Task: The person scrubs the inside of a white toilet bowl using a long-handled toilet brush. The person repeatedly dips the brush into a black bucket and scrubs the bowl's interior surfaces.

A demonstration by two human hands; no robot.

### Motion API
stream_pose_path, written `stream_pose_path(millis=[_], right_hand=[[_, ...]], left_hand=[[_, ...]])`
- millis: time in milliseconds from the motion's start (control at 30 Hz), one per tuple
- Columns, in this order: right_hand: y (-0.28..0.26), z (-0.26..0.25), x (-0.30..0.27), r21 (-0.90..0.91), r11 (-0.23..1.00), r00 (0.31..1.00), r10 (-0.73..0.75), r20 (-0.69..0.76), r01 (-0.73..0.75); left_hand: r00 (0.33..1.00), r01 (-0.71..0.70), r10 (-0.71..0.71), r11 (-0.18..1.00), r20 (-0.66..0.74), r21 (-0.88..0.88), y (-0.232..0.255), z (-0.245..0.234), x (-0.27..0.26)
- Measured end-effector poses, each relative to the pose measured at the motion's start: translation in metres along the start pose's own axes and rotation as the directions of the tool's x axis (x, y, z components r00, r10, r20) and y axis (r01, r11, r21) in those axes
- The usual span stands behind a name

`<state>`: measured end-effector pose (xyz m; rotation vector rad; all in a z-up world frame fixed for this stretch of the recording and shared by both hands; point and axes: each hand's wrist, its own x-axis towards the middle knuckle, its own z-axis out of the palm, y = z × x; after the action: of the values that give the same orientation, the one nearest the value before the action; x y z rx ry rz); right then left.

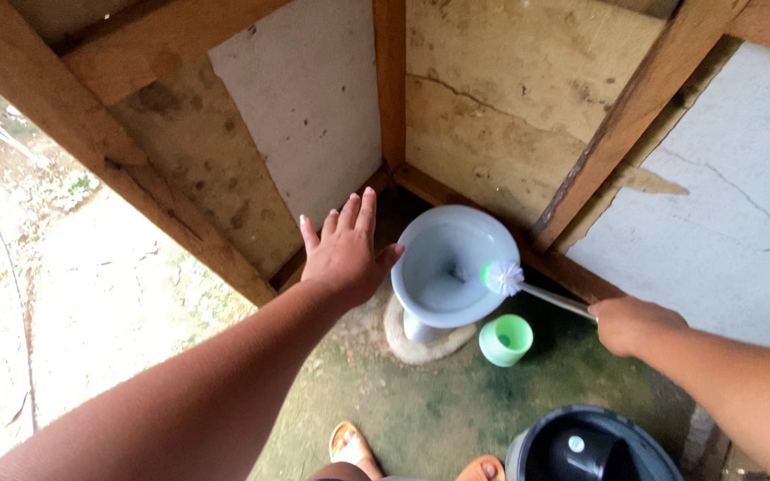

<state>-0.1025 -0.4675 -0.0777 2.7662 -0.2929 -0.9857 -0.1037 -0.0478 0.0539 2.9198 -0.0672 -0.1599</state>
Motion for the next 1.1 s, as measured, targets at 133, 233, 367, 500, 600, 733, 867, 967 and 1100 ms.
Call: stream_pose_path(millis=[133, 233, 367, 500, 600, 733, 867, 967, 1100], right_hand=[[-0.019, 0.020, -0.020, -0.022, 0.990, 0.990, -0.141, 0.013, 0.141], [-0.026, 0.032, -0.046, 0.032, 0.986, 0.986, -0.163, 0.027, 0.162], [-0.018, 0.032, -0.067, -0.097, 0.976, 0.974, -0.183, 0.136, 0.197], [0.003, -0.004, -0.037, -0.009, 0.993, 0.986, -0.118, 0.121, 0.120], [0.010, -0.019, -0.018, -0.082, 0.973, 0.977, -0.215, 0.009, 0.215], [0.015, -0.012, -0.032, -0.182, 0.954, 0.967, -0.216, 0.139, 0.239], [0.017, 0.002, -0.057, -0.148, 0.954, 0.958, -0.234, 0.168, 0.259], [0.019, -0.021, -0.044, -0.199, 0.948, 0.960, -0.211, 0.184, 0.247], [0.017, -0.047, -0.025, -0.199, 0.960, 0.977, -0.178, 0.120, 0.199]], left_hand=[[1.000, 0.016, -0.016, 1.000, -0.008, -0.003, -0.014, 0.001, -0.009], [0.999, 0.046, -0.046, 0.999, -0.028, -0.011, -0.011, 0.002, -0.009], [0.990, 0.108, -0.113, 0.992, -0.084, -0.063, 0.001, 0.012, -0.014], [0.983, 0.141, -0.150, 0.986, -0.106, -0.088, 0.013, 0.022, -0.024], [0.978, 0.177, -0.182, 0.983, -0.102, -0.056, 0.020, 0.028, -0.033], [0.968, 0.231, -0.237, 0.970, -0.085, -0.077, 0.032, 0.034, -0.034], [0.963, 0.259, -0.263, 0.963, -0.056, -0.076, 0.043, 0.036, -0.031], [0.962, 0.267, -0.270, 0.961, -0.039, -0.067, 0.047, 0.030, -0.020], [0.956, 0.291, -0.293, 0.954, -0.021, -0.067, 0.048, 0.026, -0.016]])
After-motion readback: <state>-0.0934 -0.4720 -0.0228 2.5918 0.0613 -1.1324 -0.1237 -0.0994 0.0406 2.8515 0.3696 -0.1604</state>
